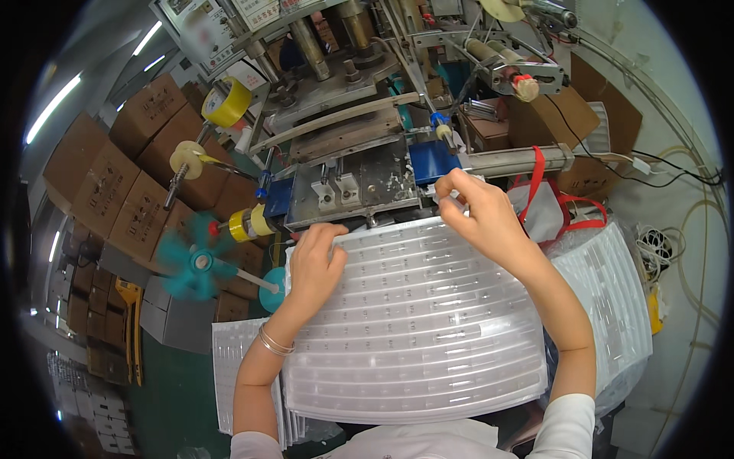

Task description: The worker is repeatedly inserting small components into a plastic tray on an assembly line machine.

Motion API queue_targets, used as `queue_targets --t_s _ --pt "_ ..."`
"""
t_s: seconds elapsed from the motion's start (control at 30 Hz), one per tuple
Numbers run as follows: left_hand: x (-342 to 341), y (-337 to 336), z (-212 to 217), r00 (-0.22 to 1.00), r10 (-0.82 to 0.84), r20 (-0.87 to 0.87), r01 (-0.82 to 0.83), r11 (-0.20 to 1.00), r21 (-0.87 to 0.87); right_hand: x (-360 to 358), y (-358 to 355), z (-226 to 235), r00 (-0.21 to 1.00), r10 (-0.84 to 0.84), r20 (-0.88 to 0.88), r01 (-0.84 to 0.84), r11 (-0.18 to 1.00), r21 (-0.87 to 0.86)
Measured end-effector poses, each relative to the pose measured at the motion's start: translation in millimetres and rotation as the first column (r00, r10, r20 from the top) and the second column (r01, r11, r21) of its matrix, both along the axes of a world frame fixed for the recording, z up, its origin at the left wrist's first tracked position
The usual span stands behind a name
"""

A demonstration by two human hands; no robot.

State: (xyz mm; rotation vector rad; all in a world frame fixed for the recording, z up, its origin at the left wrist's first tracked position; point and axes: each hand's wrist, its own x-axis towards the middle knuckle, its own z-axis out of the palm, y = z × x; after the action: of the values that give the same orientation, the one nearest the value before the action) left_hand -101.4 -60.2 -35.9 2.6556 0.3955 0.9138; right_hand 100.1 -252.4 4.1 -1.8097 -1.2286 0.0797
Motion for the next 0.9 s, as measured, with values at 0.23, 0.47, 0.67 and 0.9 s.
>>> queue_targets --t_s 0.23,0.47,0.67,0.9 --pt "89 50 30 0.963 0.269 -0.006 -0.251 0.907 0.337 5 44 -1 0.989 0.06 -0.131 -0.025 0.966 0.256" --pt "90 45 35 0.999 0.043 0.003 -0.042 0.96 0.278 15 106 -17 0.978 -0.084 0.192 0.025 0.956 0.292" --pt "26 11 27 0.987 -0.138 0.081 0.139 0.99 -0.012 22 154 -38 0.708 -0.288 0.645 0.16 0.955 0.251" --pt "12 0 24 0.983 -0.184 0.01 0.184 0.974 -0.131 24 122 -45 0.849 -0.259 0.46 0.152 0.954 0.258"
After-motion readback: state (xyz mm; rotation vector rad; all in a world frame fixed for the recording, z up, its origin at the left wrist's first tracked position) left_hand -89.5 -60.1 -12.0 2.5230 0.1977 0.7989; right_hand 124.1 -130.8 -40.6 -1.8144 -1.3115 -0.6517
